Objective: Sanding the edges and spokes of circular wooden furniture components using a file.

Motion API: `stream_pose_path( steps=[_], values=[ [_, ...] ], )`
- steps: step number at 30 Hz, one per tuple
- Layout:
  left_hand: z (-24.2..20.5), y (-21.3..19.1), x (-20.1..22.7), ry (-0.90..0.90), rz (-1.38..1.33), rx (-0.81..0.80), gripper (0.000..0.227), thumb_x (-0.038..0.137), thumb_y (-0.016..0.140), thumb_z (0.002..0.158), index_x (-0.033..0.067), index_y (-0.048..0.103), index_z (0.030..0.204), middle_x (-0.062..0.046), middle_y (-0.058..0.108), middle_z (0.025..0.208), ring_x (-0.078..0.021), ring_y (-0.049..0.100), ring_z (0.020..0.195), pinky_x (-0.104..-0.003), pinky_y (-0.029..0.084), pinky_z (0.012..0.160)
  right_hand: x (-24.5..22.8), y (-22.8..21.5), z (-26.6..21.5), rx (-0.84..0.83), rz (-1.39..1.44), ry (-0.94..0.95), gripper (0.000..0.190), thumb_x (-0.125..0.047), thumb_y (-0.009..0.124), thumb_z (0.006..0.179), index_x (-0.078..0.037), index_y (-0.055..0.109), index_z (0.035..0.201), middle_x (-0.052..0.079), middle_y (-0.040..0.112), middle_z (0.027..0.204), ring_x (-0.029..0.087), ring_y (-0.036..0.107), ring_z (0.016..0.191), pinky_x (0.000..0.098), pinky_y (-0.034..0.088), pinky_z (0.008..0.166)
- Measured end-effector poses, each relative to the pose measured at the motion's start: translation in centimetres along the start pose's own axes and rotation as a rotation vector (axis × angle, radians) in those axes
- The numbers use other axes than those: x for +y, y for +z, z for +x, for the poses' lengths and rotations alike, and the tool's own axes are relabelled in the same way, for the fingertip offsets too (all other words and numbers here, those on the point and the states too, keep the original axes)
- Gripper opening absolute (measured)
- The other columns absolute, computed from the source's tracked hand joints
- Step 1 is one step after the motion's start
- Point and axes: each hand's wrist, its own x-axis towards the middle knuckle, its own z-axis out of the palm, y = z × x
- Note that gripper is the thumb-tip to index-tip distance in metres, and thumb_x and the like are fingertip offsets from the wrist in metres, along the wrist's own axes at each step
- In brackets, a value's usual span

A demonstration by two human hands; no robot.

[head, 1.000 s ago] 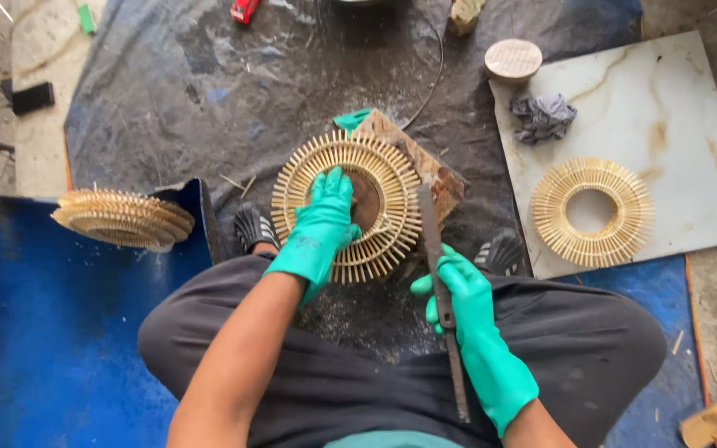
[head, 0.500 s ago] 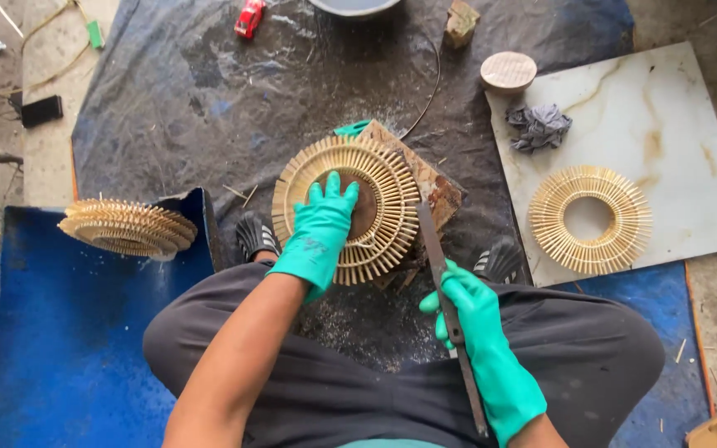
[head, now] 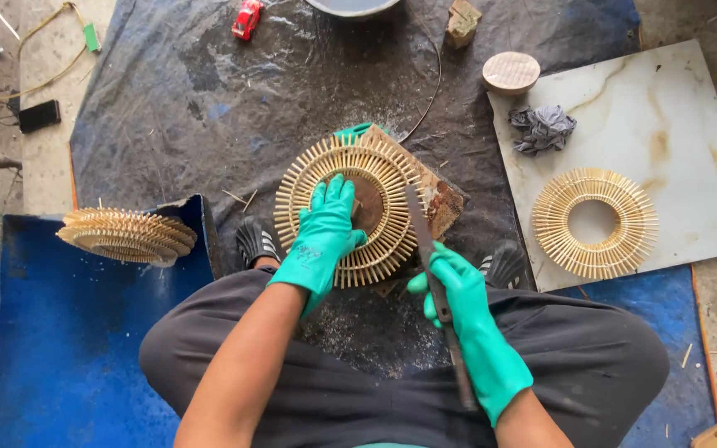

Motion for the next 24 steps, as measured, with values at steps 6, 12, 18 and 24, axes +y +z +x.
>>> stream_pose_path(
  steps=[6, 12, 18, 24],
  values=[
    [-0.5, -1.3, 1.5, -0.004, 0.045, -0.051, 0.111, 0.032, 0.089, 0.072, 0.0183, 0.023, 0.160, -0.007, 0.010, 0.172, -0.0374, 0.010, 0.157, -0.064, 0.027, 0.119, 0.5, 0.3, -0.3, -0.013, 0.044, -0.013, 0.045, -0.022, 0.048, 0.102, -0.009, 0.053, 0.145, 0.015, 0.072, 0.074, 0.018, 0.054, 0.035, 0.0317, 0.039, 0.028],
    [-0.5, -0.8, 1.4, -0.014, 0.049, -0.050, 0.110, 0.031, 0.089, 0.074, 0.0169, 0.023, 0.160, -0.007, 0.010, 0.172, -0.0390, 0.009, 0.157, -0.066, 0.029, 0.118, 1.9, 0.3, -1.5, -0.016, 0.071, 0.016, 0.042, -0.024, 0.048, 0.102, -0.007, 0.056, 0.140, 0.015, 0.072, 0.074, 0.020, 0.054, 0.034, 0.0329, 0.039, 0.027],
    [-0.3, -0.4, 1.7, -0.027, 0.092, -0.068, 0.110, 0.033, 0.089, 0.076, 0.0164, 0.021, 0.161, -0.008, 0.007, 0.172, -0.0406, 0.009, 0.156, -0.065, 0.031, 0.118, 3.1, -0.2, -2.1, -0.036, 0.078, 0.050, 0.045, -0.025, 0.051, 0.100, -0.008, 0.056, 0.142, 0.016, 0.072, 0.074, 0.021, 0.055, 0.034, 0.0343, 0.041, 0.027],
    [-0.5, -0.6, 2.2, -0.049, 0.101, -0.098, 0.109, 0.031, 0.089, 0.077, 0.0164, 0.020, 0.161, -0.007, 0.006, 0.172, -0.0421, 0.009, 0.156, -0.065, 0.033, 0.117, 3.8, -0.2, -1.8, -0.017, 0.071, 0.044, 0.047, -0.025, 0.051, 0.100, -0.010, 0.053, 0.145, 0.016, 0.073, 0.075, 0.021, 0.056, 0.035, 0.0349, 0.041, 0.028]
  ],
)
